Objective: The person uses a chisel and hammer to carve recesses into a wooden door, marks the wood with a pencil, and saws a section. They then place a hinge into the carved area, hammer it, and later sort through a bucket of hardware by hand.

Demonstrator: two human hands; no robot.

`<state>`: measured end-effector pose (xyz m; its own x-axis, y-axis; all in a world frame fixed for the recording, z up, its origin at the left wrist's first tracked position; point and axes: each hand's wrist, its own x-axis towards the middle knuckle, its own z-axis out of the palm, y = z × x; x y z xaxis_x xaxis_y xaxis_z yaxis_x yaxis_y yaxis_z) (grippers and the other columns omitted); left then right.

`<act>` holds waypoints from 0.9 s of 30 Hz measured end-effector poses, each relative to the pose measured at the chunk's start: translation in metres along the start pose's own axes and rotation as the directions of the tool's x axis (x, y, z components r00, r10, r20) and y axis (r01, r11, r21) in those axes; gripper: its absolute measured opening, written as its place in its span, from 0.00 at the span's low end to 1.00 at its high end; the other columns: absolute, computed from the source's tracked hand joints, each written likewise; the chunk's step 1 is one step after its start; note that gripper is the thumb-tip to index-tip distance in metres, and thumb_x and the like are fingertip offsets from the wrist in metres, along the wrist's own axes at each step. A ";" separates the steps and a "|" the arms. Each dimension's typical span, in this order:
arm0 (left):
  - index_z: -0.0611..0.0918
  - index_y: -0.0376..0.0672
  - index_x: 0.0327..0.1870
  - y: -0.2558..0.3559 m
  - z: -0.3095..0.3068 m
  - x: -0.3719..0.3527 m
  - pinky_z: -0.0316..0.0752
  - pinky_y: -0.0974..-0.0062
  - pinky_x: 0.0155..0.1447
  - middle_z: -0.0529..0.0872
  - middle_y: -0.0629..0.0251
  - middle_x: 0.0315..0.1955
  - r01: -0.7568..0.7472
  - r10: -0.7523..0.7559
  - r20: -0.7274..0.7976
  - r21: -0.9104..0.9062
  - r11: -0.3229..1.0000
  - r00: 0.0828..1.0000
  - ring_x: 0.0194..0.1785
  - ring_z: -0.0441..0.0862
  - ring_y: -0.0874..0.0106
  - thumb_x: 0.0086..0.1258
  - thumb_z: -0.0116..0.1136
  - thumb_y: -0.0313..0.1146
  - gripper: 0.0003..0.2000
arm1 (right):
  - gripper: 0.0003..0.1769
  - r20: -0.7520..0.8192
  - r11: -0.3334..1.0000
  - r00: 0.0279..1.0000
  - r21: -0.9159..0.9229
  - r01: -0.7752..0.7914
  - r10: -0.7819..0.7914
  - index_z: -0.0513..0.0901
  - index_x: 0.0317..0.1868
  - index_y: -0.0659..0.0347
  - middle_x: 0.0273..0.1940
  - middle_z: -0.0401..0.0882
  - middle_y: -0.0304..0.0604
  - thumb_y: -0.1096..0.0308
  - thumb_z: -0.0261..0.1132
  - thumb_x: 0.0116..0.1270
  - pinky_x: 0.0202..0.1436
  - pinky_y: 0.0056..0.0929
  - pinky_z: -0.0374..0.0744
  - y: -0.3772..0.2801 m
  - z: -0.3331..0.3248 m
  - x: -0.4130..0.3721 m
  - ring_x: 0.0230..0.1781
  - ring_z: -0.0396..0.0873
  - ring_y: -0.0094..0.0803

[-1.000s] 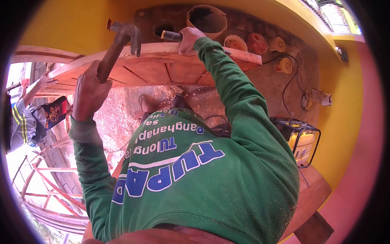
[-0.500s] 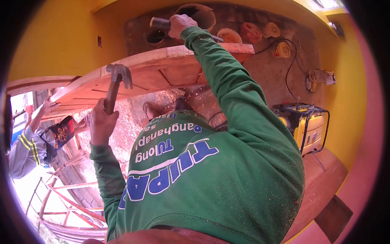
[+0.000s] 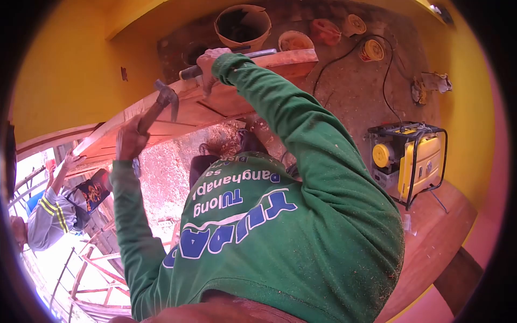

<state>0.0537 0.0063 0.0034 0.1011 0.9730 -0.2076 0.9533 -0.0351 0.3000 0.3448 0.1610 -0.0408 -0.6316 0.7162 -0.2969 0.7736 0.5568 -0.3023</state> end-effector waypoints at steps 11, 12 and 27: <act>0.81 0.47 0.54 -0.085 0.014 0.084 0.75 0.61 0.56 0.82 0.58 0.48 -0.350 0.347 0.041 0.130 0.928 0.937 0.52 0.78 0.57 0.51 0.74 0.38 0.26 | 0.23 -0.353 1.000 0.935 0.016 -0.017 0.021 0.78 0.57 0.56 0.65 0.69 0.54 0.73 0.58 0.60 0.61 0.43 0.76 0.036 0.030 -0.117 0.63 0.72 0.50; 0.81 0.47 0.54 -0.092 0.021 0.087 0.75 0.60 0.56 0.82 0.59 0.48 -0.374 0.374 0.011 0.088 0.923 0.927 0.53 0.78 0.57 0.51 0.74 0.38 0.26 | 0.24 -0.393 0.999 0.920 -0.051 -0.005 -0.015 0.75 0.60 0.58 0.67 0.66 0.54 0.73 0.56 0.61 0.62 0.43 0.76 0.028 0.042 -0.115 0.66 0.69 0.51; 0.78 0.49 0.61 -0.071 0.027 0.048 0.68 0.58 0.62 0.80 0.59 0.54 -0.120 0.199 -0.447 0.199 0.973 0.872 0.59 0.75 0.59 0.56 0.72 0.35 0.28 | 0.12 0.036 0.971 0.981 0.152 0.183 -0.190 0.81 0.39 0.57 0.37 0.83 0.46 0.65 0.64 0.52 0.45 0.46 0.79 -0.067 0.047 -0.145 0.43 0.82 0.47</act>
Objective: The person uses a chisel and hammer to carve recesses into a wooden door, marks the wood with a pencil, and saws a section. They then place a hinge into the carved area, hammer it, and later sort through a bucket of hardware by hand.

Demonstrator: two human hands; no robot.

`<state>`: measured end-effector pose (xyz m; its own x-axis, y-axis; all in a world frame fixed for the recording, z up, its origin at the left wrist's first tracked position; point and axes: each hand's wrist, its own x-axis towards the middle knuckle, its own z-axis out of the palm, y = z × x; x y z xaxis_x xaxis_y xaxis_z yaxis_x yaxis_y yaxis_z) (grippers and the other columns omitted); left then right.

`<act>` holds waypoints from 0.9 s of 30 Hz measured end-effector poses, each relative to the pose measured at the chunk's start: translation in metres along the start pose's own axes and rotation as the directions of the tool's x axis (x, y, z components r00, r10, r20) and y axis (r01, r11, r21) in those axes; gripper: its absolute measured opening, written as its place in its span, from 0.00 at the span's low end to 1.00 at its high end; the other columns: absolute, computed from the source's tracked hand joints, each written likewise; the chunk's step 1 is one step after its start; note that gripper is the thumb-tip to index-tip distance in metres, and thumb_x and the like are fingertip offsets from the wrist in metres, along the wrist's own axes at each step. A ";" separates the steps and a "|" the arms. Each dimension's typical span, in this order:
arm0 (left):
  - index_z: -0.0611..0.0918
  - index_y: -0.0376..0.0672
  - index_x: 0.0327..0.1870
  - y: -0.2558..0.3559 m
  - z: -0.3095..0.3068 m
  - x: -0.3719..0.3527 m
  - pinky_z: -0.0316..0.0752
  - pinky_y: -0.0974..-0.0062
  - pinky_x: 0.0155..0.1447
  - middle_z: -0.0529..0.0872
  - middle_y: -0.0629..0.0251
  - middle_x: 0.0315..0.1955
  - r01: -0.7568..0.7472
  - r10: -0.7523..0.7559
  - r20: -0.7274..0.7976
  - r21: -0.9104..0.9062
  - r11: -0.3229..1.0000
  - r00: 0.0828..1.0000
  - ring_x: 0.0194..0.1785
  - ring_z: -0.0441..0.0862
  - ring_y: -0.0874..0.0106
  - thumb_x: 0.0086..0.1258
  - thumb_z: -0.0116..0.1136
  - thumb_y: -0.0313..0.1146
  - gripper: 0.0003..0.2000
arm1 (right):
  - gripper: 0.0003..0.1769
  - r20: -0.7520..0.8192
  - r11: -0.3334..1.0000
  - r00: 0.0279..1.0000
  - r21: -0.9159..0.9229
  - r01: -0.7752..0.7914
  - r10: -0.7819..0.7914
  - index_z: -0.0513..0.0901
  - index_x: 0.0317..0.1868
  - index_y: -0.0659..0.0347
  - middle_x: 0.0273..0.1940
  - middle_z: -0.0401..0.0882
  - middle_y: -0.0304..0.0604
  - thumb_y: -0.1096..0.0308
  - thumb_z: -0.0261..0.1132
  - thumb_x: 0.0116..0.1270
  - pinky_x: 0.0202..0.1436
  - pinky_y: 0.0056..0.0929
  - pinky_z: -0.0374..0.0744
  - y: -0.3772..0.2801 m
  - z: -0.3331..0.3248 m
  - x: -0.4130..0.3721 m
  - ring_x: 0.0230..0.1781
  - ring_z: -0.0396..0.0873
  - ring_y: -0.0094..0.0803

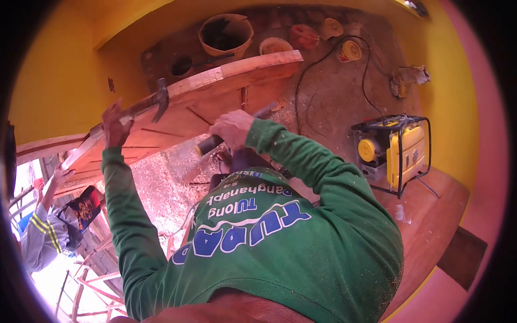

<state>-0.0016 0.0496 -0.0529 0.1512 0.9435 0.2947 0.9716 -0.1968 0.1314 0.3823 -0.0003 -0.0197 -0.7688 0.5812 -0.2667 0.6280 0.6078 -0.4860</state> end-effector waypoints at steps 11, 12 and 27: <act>0.82 0.37 0.49 0.194 0.048 -0.172 0.77 0.75 0.45 0.85 0.64 0.38 0.702 -0.153 0.691 -0.656 0.280 0.707 0.39 0.81 0.75 0.72 0.58 0.39 0.14 | 0.15 0.113 0.947 0.950 0.102 -0.303 0.292 0.81 0.43 0.56 0.36 0.83 0.55 0.63 0.65 0.54 0.45 0.50 0.78 0.053 0.049 -0.087 0.42 0.81 0.55; 0.82 0.37 0.50 0.222 0.045 -0.167 0.77 0.74 0.46 0.85 0.63 0.39 0.744 -0.150 0.732 -0.632 0.215 0.665 0.39 0.82 0.72 0.69 0.61 0.40 0.16 | 0.15 0.110 0.962 0.965 0.104 -0.251 0.239 0.82 0.42 0.56 0.36 0.84 0.54 0.63 0.64 0.54 0.45 0.50 0.78 0.058 0.046 -0.090 0.41 0.82 0.54; 0.78 0.36 0.46 0.421 -0.004 0.030 0.77 0.68 0.41 0.84 0.51 0.33 0.597 -0.198 0.602 -0.586 0.548 0.773 0.36 0.84 0.63 0.61 0.67 0.33 0.15 | 0.09 -0.511 0.830 0.715 0.004 0.557 -0.477 0.83 0.33 0.57 0.41 0.80 0.44 0.65 0.70 0.51 0.41 0.36 0.80 0.174 -0.163 -0.125 0.42 0.81 0.42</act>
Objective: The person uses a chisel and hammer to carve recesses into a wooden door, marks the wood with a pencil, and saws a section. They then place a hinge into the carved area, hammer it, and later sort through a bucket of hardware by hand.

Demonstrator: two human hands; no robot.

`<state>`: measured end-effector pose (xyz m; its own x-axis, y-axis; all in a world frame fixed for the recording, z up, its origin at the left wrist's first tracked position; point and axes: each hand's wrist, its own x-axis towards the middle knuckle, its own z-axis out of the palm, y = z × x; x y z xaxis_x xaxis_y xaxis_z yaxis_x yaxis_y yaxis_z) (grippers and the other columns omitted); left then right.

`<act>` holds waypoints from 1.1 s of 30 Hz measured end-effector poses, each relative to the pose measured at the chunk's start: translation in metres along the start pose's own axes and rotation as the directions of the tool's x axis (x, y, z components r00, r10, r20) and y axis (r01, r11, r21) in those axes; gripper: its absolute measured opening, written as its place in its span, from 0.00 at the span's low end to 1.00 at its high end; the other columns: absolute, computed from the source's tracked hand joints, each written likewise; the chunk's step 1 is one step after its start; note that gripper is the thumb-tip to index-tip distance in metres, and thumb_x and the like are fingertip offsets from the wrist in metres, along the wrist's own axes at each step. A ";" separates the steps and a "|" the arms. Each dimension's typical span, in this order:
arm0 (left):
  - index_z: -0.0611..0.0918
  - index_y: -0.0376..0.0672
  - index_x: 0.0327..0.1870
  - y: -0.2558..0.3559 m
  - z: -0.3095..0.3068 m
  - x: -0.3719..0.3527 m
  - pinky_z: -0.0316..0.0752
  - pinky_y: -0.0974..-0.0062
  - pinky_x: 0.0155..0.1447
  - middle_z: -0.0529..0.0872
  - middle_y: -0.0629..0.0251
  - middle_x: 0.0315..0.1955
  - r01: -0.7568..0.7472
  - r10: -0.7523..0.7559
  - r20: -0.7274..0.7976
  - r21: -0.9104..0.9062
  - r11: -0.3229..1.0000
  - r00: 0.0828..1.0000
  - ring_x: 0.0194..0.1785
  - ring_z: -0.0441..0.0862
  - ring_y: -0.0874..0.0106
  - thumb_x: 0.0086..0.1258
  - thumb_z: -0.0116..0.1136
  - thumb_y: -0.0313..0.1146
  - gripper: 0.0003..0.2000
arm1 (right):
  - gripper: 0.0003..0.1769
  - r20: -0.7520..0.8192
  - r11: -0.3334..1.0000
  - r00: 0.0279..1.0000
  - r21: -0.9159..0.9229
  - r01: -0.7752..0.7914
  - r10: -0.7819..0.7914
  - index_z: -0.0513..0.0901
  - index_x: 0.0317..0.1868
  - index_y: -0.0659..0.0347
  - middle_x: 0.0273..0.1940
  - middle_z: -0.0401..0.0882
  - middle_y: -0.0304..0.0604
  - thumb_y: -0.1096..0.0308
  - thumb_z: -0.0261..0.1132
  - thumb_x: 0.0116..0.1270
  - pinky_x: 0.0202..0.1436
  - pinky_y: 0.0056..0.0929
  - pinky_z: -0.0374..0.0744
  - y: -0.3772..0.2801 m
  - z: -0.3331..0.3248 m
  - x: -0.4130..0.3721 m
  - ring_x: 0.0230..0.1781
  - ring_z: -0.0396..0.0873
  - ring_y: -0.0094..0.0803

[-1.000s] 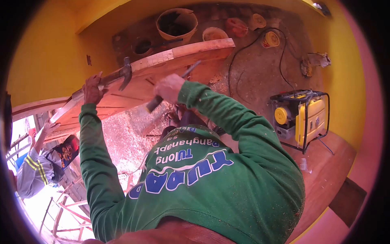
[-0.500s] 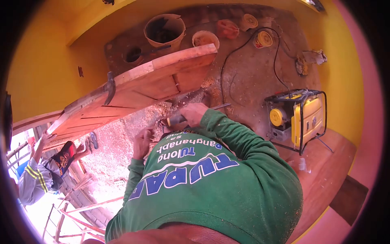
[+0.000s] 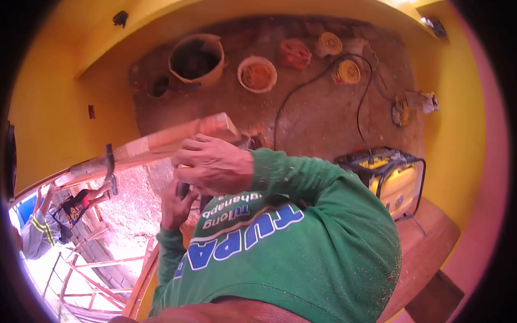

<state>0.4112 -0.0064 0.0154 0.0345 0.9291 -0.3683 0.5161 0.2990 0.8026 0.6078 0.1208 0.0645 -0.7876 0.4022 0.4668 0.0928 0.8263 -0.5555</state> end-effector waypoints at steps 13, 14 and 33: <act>0.70 0.41 0.38 -0.031 -0.029 0.015 0.71 0.77 0.29 0.71 0.69 0.20 -0.455 -0.051 -0.606 -0.648 0.610 0.794 0.21 0.71 0.76 0.72 0.57 0.52 0.20 | 0.16 -0.160 0.745 0.738 -0.019 -0.666 0.656 0.84 0.40 0.64 0.32 0.84 0.50 0.60 0.68 0.58 0.43 0.36 0.82 0.184 -0.053 -0.024 0.33 0.84 0.42; 0.70 0.43 0.39 -0.032 -0.030 0.018 0.72 0.77 0.27 0.70 0.69 0.21 -0.445 -0.048 -0.586 -0.663 0.602 0.809 0.21 0.71 0.76 0.72 0.58 0.50 0.19 | 0.17 -0.206 0.757 0.746 -0.036 -0.652 0.633 0.84 0.39 0.64 0.33 0.85 0.50 0.57 0.67 0.58 0.43 0.36 0.82 0.210 -0.060 -0.017 0.34 0.85 0.43; 0.74 0.35 0.43 0.086 0.022 0.152 0.70 0.81 0.26 0.72 0.69 0.18 0.068 -0.714 -0.543 -0.773 0.630 0.441 0.18 0.70 0.79 0.70 0.61 0.31 0.11 | 0.41 0.056 0.228 0.256 -0.661 -0.715 0.965 0.72 0.64 0.55 0.69 0.64 0.54 0.46 0.71 0.51 0.69 0.50 0.63 0.683 -0.125 0.212 0.73 0.56 0.49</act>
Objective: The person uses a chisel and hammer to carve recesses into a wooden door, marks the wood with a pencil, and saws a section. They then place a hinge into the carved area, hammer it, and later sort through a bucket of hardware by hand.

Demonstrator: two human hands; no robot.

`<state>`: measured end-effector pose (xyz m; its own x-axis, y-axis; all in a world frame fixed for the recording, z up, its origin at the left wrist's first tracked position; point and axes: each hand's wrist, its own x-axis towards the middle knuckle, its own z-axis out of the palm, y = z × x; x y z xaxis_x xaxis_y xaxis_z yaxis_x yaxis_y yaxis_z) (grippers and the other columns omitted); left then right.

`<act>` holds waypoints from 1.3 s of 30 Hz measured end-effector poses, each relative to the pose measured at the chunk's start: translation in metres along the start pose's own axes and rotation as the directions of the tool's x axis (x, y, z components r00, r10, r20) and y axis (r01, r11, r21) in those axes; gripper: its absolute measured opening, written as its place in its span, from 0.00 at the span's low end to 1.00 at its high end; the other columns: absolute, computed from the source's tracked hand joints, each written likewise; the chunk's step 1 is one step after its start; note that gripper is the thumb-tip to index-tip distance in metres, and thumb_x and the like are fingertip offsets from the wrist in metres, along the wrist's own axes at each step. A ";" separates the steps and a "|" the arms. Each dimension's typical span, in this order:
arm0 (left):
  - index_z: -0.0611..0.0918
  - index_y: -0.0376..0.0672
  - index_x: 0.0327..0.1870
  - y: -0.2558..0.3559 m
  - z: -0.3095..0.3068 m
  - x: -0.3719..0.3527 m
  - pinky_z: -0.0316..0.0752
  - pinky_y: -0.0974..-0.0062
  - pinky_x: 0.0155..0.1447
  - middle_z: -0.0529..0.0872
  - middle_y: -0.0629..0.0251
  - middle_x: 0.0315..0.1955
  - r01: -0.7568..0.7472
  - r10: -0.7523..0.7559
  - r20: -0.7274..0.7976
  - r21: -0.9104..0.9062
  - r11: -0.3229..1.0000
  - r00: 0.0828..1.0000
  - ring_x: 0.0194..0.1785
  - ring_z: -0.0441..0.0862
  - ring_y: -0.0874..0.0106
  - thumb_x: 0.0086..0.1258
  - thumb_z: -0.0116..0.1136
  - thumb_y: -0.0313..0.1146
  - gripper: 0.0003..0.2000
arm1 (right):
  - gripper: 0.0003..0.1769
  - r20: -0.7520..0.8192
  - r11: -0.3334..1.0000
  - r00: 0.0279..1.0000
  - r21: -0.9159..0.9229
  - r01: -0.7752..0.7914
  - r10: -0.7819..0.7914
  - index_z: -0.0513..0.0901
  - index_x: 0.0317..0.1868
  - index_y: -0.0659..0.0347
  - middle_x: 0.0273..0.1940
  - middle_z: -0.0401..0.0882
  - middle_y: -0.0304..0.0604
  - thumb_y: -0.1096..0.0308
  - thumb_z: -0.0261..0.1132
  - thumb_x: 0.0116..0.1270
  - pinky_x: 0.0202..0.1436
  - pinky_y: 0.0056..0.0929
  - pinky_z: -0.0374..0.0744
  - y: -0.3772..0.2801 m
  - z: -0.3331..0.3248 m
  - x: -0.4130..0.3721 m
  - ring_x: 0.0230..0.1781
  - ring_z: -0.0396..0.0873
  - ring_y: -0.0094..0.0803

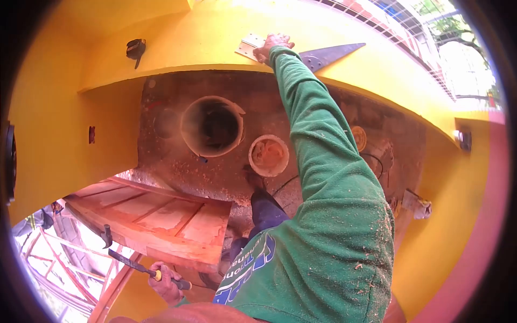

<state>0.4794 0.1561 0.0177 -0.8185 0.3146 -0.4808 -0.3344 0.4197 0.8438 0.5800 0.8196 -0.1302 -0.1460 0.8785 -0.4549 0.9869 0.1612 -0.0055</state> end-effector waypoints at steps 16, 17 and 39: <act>0.80 0.32 0.42 0.002 0.056 0.001 0.66 0.82 0.27 0.76 0.72 0.15 -0.045 0.021 0.095 0.257 0.965 0.995 0.20 0.72 0.82 0.66 0.67 0.36 0.15 | 0.37 -0.015 0.987 0.988 -0.047 0.155 -0.156 0.83 0.53 0.55 0.53 0.81 0.46 0.46 0.77 0.41 0.62 0.50 0.66 -0.003 -0.022 0.032 0.60 0.75 0.43; 0.80 0.32 0.42 0.002 0.057 0.000 0.65 0.82 0.27 0.75 0.73 0.14 -0.054 0.030 0.093 0.269 0.962 0.995 0.20 0.72 0.82 0.66 0.67 0.36 0.15 | 0.37 -0.011 0.986 0.987 -0.044 0.160 -0.161 0.83 0.52 0.54 0.53 0.81 0.46 0.46 0.76 0.40 0.61 0.50 0.67 -0.003 -0.019 0.033 0.60 0.76 0.43; 0.82 0.37 0.40 -0.002 0.057 -0.013 0.70 0.77 0.32 0.74 0.70 0.20 -0.226 0.182 0.139 0.460 0.858 0.973 0.26 0.73 0.77 0.63 0.67 0.32 0.10 | 0.12 -0.298 0.851 0.880 0.271 0.449 -0.369 0.80 0.28 0.57 0.27 0.79 0.50 0.57 0.65 0.54 0.36 0.34 0.75 0.002 -0.002 0.053 0.26 0.73 0.35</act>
<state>0.5175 0.1992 0.0088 -0.7927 0.5009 -0.3473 0.1133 0.6809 0.7235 0.5741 0.8672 -0.1528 -0.5135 0.8477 -0.1332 0.7932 0.4097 -0.4505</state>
